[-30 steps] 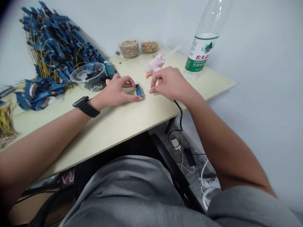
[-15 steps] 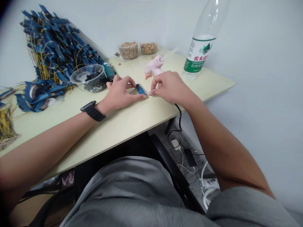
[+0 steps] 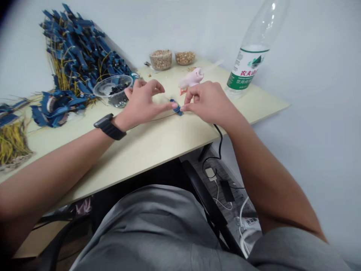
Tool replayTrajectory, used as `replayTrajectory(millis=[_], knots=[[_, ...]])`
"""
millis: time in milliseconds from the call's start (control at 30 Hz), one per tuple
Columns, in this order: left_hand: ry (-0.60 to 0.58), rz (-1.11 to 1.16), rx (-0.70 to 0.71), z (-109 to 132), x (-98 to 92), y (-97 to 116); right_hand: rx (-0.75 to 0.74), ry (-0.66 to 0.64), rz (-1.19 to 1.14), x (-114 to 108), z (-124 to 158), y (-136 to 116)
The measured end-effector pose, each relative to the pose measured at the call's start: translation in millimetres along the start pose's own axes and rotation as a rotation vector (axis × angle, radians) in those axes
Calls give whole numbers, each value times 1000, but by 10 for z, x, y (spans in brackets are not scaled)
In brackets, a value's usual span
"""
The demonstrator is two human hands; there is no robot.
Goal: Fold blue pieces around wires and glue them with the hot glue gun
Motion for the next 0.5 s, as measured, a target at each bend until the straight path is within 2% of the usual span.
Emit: replayTrajectory(millis=[133, 200, 267, 367, 500], knots=[[86, 94, -88, 49, -595, -397, -102, 12, -41, 66, -54, -444], [54, 116, -114, 148, -807, -640, -140, -13, -44, 190, -128, -690], [91, 74, -140, 311, -1007, -895, -192, -34, -19, 344, -228, -968], [106, -36, -147, 629, -1150, -1247, -340, -57, -6, 582, -395, -1440], [68, -70, -121, 1034, -1092, -1725, -454, -33, -32, 873, -608, -1880]])
Point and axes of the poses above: each hand's wrist, its own z-axis away from the middle knuckle, its own x-axis out of the palm, y = z × x, the point moved 8 cm from there along -z, towards the middle knuckle, and after that the axes turned 13 degrees about -z, right-handed, at the moved point
